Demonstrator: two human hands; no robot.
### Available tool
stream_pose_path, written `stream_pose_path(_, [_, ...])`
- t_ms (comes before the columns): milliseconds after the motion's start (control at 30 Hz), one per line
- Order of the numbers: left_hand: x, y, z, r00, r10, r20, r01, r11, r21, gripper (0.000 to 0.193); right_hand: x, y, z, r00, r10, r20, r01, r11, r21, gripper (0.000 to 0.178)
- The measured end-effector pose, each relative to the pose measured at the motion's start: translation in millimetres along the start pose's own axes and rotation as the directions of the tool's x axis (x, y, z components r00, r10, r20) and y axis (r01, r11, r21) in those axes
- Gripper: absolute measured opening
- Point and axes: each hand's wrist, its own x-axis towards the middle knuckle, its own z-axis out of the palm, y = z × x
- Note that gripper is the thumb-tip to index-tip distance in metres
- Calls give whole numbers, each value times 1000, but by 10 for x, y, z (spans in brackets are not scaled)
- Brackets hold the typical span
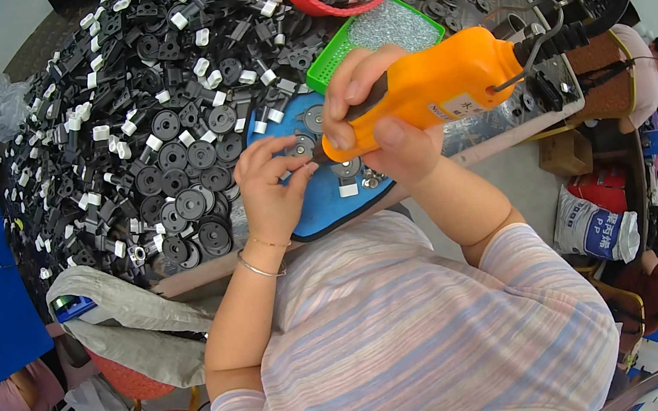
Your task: Assembling small mechanical components at a workbench using an electric screwdriver.
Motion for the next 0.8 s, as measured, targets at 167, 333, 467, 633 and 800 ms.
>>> stream_pose_path(167, [-3,-16,29,1000,6,-12,-6,1000,-4,18,-7,-4,42,999,-8,-33,11,997,78,29])
stream_pose_path(333, [58,89,33,1000,1,3,-1,999,38,37,-12,45,-34,1000,1,-8,-2,991,-132,31])
stream_pose_path(467, [39,27,55,999,-31,-14,32,997,64,50,-34,163,-61,999,21,-24,-25,981,-192,33])
stream_pose_path(633, [45,12,40,970,-187,157,171,979,107,50,-42,276,-113,995,84,-61,-95,974,-205,29])
stream_pose_path(800, [40,-66,79,979,-154,130,148,987,54,48,-14,305,-122,993,119,12,-114,968,-223,27])
